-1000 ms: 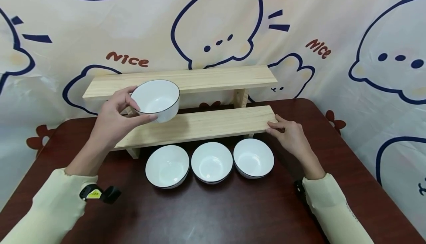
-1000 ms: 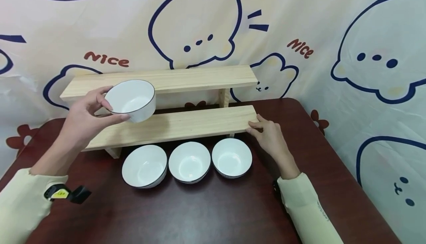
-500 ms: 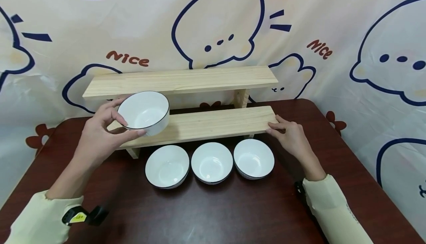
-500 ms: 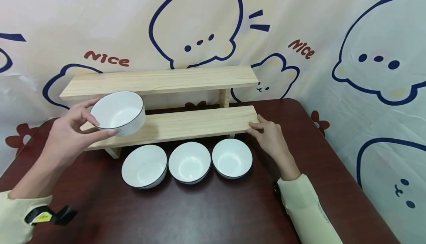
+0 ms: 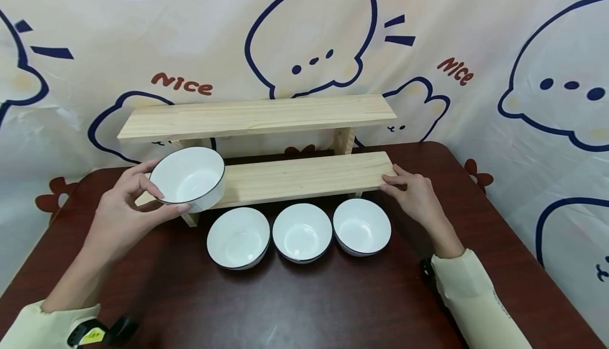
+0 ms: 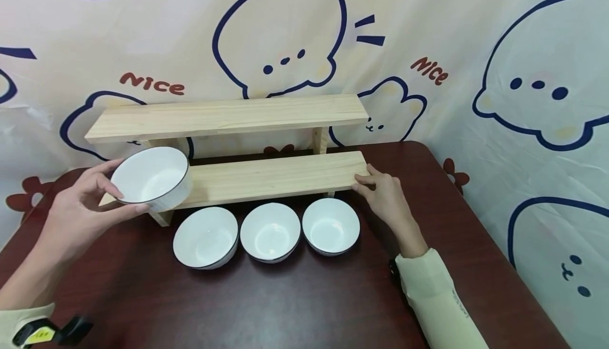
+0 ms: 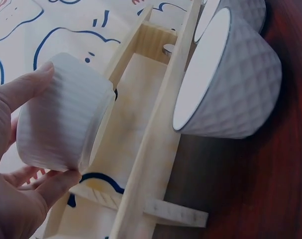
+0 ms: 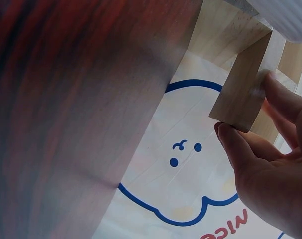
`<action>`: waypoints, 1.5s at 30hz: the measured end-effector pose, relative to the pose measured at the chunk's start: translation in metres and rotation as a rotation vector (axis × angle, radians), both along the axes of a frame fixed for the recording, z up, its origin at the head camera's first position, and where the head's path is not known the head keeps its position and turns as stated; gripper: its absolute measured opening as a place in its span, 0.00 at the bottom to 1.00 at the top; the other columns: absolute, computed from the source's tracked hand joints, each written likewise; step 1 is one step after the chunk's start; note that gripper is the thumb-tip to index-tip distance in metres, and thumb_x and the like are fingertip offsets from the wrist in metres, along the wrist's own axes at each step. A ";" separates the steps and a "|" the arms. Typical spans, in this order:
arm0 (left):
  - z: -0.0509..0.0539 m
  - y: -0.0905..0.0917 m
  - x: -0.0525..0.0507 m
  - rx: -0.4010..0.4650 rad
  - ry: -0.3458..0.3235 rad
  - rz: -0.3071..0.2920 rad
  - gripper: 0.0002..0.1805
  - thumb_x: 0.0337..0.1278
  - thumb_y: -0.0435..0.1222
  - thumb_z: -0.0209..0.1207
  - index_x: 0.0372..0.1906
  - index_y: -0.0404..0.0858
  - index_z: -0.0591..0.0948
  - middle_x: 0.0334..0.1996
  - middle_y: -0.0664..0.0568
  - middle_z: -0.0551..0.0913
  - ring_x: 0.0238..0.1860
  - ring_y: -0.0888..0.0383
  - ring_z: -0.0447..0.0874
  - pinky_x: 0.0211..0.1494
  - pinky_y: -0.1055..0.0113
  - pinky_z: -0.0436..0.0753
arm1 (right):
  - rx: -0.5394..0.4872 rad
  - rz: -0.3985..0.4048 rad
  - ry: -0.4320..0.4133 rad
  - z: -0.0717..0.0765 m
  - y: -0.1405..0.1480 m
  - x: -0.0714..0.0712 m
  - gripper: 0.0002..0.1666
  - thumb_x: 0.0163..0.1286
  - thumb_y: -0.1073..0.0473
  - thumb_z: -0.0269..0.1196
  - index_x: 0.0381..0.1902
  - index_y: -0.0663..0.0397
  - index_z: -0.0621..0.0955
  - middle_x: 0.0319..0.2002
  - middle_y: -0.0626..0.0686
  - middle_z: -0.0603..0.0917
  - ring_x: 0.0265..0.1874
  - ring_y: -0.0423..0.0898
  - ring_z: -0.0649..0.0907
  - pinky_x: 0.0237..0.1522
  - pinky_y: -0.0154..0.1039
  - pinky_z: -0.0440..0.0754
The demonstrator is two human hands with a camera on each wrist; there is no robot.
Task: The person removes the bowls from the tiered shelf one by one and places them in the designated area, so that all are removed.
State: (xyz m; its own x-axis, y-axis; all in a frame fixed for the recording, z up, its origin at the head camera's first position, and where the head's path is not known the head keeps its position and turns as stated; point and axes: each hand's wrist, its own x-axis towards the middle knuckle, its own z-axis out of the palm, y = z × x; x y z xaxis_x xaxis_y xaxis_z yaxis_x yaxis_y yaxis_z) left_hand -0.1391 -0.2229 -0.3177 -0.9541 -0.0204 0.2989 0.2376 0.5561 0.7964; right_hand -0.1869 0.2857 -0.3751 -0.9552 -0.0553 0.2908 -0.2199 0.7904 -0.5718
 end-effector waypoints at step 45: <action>-0.067 -0.055 0.061 -0.092 -0.028 -0.075 0.22 0.32 0.26 0.82 0.25 0.37 0.76 0.66 0.57 0.61 0.58 0.69 0.64 0.44 0.86 0.74 | 0.015 0.003 0.004 0.001 0.000 -0.001 0.18 0.67 0.64 0.70 0.52 0.69 0.84 0.65 0.74 0.72 0.63 0.72 0.72 0.54 0.65 0.76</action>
State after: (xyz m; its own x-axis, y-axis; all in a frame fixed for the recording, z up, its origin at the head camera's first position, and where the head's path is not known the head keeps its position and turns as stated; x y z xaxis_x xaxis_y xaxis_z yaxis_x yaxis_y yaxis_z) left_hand -0.0781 -0.2777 -0.3849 -0.9598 0.0778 0.2698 0.2601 0.6084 0.7498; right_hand -0.1874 0.2858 -0.3736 -0.9539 -0.0626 0.2936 -0.2245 0.7981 -0.5591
